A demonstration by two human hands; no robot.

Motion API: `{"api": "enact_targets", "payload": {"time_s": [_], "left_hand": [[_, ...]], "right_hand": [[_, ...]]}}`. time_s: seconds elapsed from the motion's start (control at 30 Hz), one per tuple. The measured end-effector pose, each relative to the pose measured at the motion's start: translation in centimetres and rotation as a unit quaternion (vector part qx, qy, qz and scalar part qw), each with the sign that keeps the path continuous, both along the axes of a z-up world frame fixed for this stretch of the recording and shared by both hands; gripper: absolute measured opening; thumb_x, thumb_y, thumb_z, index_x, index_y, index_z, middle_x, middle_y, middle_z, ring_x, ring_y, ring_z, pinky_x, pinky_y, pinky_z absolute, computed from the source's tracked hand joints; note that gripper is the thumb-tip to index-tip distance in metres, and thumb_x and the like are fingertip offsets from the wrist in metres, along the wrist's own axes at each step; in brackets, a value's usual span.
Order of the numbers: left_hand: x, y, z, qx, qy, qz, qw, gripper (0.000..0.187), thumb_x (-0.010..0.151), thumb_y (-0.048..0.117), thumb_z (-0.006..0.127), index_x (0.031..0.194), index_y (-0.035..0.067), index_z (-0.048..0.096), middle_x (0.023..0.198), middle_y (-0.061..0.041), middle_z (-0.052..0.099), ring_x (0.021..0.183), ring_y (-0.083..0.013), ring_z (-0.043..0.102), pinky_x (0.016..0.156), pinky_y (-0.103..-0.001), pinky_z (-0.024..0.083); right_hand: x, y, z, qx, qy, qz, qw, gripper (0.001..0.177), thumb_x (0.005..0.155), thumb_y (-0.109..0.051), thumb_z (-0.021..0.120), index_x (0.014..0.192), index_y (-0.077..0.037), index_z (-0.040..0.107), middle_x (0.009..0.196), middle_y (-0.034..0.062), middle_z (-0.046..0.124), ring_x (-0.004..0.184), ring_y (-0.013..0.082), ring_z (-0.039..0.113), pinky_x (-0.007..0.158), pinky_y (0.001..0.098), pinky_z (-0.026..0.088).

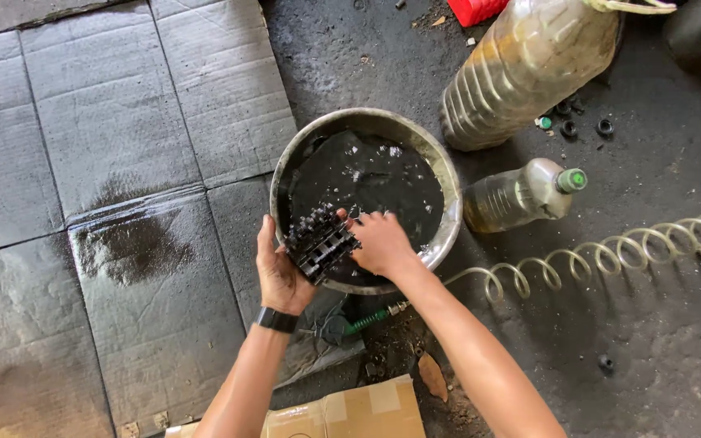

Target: The person cleans a metal part by scrubbing it in a bucket of dark liquid, then sprays it with a hose nozzle. They repeat this process, scrubbing the part with a brush and rinsing it with the spray nozzle before placing it in a basket.

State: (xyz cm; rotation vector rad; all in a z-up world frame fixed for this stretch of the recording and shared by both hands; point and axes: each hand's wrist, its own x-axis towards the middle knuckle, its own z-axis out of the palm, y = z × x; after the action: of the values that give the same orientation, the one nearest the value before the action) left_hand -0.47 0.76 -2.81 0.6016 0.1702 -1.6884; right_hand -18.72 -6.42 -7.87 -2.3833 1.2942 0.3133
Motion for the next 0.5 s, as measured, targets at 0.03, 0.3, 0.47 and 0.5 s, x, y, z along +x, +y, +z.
{"api": "enact_targets", "payload": {"time_s": [0.03,0.3,0.47,0.5], "left_hand": [[-0.4,-0.2,0.5,-0.001,0.001,0.004,1.0,0.074,0.095,0.062,0.057,0.138,0.002,0.06,0.13,-0.016,0.069,0.116,-0.0318,0.067,0.105,-0.048,0.052],[-3.1,-1.0,-0.8,-0.053,0.004,0.026,0.998,0.075,0.092,0.066,0.056,0.132,0.003,0.064,0.124,-0.019,0.07,0.112,-0.0331,0.068,0.104,-0.048,0.052],[-4.4,-1.8,-3.0,0.009,-0.01,0.033,0.999,0.076,0.09,0.071,0.055,0.124,0.004,0.067,0.116,-0.012,0.073,0.106,-0.0281,0.069,0.1,-0.044,0.054],[-4.6,-1.9,-3.6,0.027,-0.011,0.025,0.999,0.079,0.088,0.075,0.054,0.118,0.004,0.069,0.11,-0.01,0.075,0.101,-0.027,0.07,0.096,-0.043,0.055]], "right_hand": [[-0.9,0.1,0.3,-0.001,0.001,0.004,1.0,0.055,0.08,-0.032,0.072,0.13,-0.011,0.065,0.122,0.0178,0.065,0.119,0.0358,0.056,0.103,0.0514,0.041],[-1.9,2.2,7.1,-0.113,-0.319,-0.194,0.921,0.043,0.097,-0.035,0.072,0.124,-0.001,0.068,0.127,0.0194,0.069,0.12,0.0361,0.065,0.106,0.0456,0.05],[0.2,3.6,7.9,-0.065,-0.324,-0.142,0.933,0.082,0.078,-0.04,0.085,0.135,0.01,0.054,0.13,0.0311,0.06,0.12,0.0457,0.058,0.103,0.0504,0.046],[0.3,3.9,7.6,-0.078,-0.313,-0.117,0.939,0.093,0.074,-0.04,0.09,0.137,0.015,0.049,0.131,0.0361,0.057,0.12,0.0509,0.054,0.102,0.0544,0.044]]}}
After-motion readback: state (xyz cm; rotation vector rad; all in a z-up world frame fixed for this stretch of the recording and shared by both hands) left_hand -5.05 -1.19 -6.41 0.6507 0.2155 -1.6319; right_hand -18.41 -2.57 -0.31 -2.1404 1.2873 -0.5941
